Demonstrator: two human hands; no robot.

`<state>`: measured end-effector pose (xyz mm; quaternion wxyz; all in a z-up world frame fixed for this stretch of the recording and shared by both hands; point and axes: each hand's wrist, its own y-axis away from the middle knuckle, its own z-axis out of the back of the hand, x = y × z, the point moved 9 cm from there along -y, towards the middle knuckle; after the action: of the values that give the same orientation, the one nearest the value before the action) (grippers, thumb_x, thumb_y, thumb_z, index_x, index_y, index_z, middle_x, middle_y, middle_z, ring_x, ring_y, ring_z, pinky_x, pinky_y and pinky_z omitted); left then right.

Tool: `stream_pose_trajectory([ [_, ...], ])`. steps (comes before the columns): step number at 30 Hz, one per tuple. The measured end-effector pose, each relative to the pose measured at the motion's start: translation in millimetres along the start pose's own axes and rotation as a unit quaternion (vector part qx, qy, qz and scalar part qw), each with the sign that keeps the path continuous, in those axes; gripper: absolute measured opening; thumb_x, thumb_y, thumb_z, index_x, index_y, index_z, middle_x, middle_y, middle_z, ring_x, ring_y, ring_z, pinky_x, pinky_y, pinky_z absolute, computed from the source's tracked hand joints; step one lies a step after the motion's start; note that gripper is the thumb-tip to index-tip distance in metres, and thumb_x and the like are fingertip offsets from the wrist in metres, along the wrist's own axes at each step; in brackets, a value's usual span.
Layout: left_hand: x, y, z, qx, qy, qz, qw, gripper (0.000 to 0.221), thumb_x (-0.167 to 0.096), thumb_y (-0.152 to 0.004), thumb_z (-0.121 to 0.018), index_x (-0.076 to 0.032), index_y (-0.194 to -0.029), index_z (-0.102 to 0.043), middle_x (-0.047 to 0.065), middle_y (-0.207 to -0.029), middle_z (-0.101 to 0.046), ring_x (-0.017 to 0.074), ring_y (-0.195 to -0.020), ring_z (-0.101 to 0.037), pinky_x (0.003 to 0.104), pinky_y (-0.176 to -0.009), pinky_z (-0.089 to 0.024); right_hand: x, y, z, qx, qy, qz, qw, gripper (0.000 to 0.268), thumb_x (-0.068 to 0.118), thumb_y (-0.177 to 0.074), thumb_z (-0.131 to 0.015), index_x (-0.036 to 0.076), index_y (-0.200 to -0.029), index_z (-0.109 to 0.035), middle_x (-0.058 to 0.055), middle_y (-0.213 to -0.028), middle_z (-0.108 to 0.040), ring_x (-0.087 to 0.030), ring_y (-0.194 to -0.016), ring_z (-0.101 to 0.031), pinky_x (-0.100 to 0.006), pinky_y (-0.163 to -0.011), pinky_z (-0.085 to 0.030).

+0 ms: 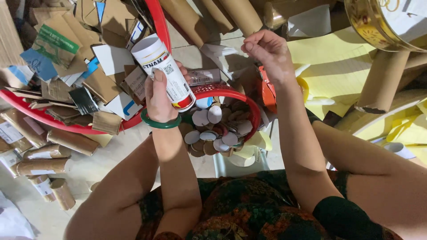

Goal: The person wraps cardboard tubes in yellow paper, secures the paper with tape using a manual dispenser, and applies adhesive labels to the wrapped tubes while sitting on a production floor surrounded by materials.

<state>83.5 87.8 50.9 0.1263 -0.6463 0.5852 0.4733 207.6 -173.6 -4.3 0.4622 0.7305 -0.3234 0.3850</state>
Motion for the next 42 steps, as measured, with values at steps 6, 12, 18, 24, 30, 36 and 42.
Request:
stream_pose_trajectory([
  [6, 9, -4, 19, -0.053, 0.000, -0.013, 0.999, 0.054, -0.043, -0.104, -0.065, 0.005, -0.127, -0.058, 0.015, -0.111, -0.067, 0.0237, -0.096, -0.067, 0.039, -0.086, -0.059, -22, -17, -21, 0.071, 0.025, 0.061, 0.995, 0.010, -0.003, -0.098, -0.075, 0.002, -0.106, -0.071, -0.004, -0.102, -0.074, -0.010, -0.095, -0.068, -0.025, -0.089, -0.056],
  [12, 19, -4, 23, -0.051, 0.006, -0.014, 0.999, 0.053, -0.040, -0.104, -0.067, 0.005, -0.130, -0.057, 0.015, -0.108, -0.067, 0.0229, -0.094, -0.067, 0.038, -0.083, -0.058, -47, -34, -27, 0.039, 0.129, 0.066, 0.989, 0.012, -0.001, -0.096, -0.079, 0.000, -0.106, -0.072, -0.004, -0.100, -0.073, -0.008, -0.090, -0.066, -0.022, -0.080, -0.054],
  [18, 13, -2, 20, -0.066, 0.017, -0.023, 0.997, 0.050, -0.035, -0.103, -0.068, 0.004, -0.132, -0.056, 0.015, -0.108, -0.067, 0.0228, -0.091, -0.067, 0.037, -0.081, -0.057, -20, -33, -74, 0.144, 0.420, 0.134, 0.886, 0.025, 0.009, -0.080, -0.087, 0.005, -0.100, -0.072, -0.008, -0.099, -0.071, -0.020, -0.081, -0.071, -0.033, -0.076, -0.057],
  [24, 19, -3, 23, -0.064, 0.007, -0.017, 0.998, 0.049, -0.035, -0.104, -0.067, 0.003, -0.131, -0.056, 0.014, -0.109, -0.068, 0.0218, -0.091, -0.067, 0.037, -0.081, -0.058, -102, -37, -57, 0.166, 0.614, 0.078, 0.768, 0.019, 0.029, -0.080, -0.085, 0.015, -0.090, -0.078, -0.008, -0.098, -0.073, -0.032, -0.087, -0.070, -0.045, -0.081, -0.056],
  [30, 47, -7, 19, -0.018, -0.065, 0.068, 0.995, 0.042, -0.031, -0.104, -0.065, 0.004, -0.128, -0.062, 0.013, -0.107, -0.072, 0.0201, -0.094, -0.070, 0.034, -0.084, -0.058, -136, -43, -35, 0.159, 0.529, 0.070, 0.831, 0.016, 0.023, -0.082, -0.080, 0.009, -0.090, -0.077, -0.012, -0.088, -0.076, -0.030, -0.083, -0.073, -0.040, -0.081, -0.058],
  [36, 75, -14, 26, -0.042, -0.179, 0.092, 0.979, 0.039, -0.027, -0.101, -0.068, 0.002, -0.127, -0.064, 0.009, -0.112, -0.073, 0.0145, -0.099, -0.068, 0.030, -0.088, -0.055, -111, -41, -26, 0.112, 0.367, -0.046, 0.922, 0.017, 0.017, -0.090, -0.074, 0.001, -0.096, -0.073, -0.010, -0.085, -0.076, -0.017, -0.078, -0.076, -0.031, -0.075, -0.059],
  [42, 44, -15, -4, -0.037, -0.306, -0.001, 0.951, 0.031, -0.021, -0.103, -0.069, 0.000, -0.125, -0.065, 0.008, -0.112, -0.074, 0.0126, -0.099, -0.069, 0.028, -0.090, -0.055, -120, -32, -19, 0.106, 0.021, -0.105, 0.989, 0.019, 0.017, -0.103, -0.068, 0.002, -0.114, -0.065, -0.006, -0.104, -0.072, -0.014, -0.092, -0.072, -0.028, -0.077, -0.061],
])
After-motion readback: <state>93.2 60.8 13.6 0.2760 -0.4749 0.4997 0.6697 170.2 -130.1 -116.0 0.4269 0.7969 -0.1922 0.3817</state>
